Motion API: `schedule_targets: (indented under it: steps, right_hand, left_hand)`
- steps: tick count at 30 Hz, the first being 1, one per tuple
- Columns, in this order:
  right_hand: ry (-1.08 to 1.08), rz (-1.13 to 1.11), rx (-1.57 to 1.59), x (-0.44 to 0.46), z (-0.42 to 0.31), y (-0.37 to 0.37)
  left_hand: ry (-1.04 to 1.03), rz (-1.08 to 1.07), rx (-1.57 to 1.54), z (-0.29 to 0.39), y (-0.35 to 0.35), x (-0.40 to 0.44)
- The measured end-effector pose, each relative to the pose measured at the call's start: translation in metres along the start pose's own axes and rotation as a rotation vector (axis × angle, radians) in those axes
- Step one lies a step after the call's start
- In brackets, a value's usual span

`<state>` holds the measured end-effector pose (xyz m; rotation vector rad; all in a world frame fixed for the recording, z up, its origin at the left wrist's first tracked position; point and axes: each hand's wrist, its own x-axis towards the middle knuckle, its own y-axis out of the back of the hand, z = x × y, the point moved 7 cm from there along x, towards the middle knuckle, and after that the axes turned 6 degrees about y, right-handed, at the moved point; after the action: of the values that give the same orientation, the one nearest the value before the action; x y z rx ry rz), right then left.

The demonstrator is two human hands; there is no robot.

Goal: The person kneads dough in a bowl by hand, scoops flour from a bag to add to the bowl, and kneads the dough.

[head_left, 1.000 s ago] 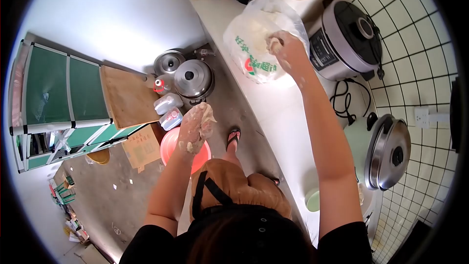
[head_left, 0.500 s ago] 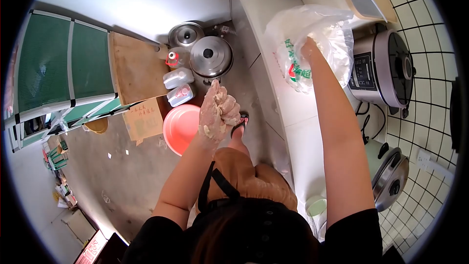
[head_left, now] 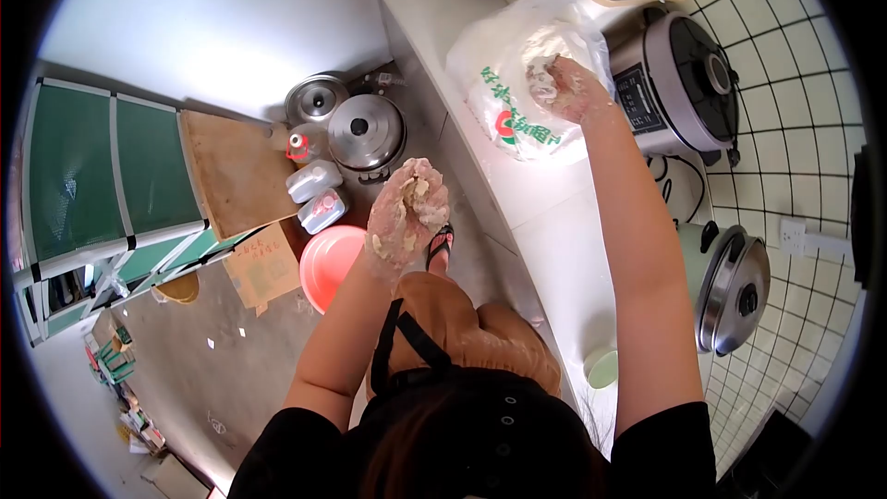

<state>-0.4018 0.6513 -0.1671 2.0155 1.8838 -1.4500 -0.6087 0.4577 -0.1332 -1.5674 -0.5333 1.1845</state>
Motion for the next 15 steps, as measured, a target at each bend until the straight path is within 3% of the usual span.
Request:
schedule_targets:
  steps: [5,6,7,9,11,13,15]
  right_hand:
    - [-0.133,-0.394,0.154,-0.042,-0.013,-0.013]
    - [-0.124,-0.356,0.17,-0.067,-0.013,-0.017]
    - [0.086,-0.108,0.107,-0.105,-0.018,-0.025]
    - [-0.02,-0.338,0.106,-0.129,-0.014,-0.019]
    - [0.037,-0.189,0.04,-0.163,-0.013,0.004]
    - [0.032,-0.302,0.171,-0.199,-0.006,0.028]
    - [0.091,-0.226,0.142,-0.236,-0.002,0.07]
  left_hand:
    - [0.126,-0.139,0.056,-0.038,-0.014,0.003]
    - [0.181,-0.165,0.035,-0.049,-0.015,0.005]
    - [0.241,-0.189,0.013,-0.062,-0.018,0.007]
    - [0.336,-0.192,0.065,-0.089,-0.023,0.011]
    - [0.423,-0.2,0.12,-0.119,-0.021,0.017]
    - [0.506,-0.131,0.193,-0.149,-0.021,0.018]
    - [0.625,-0.156,0.274,-0.18,-0.023,0.02]
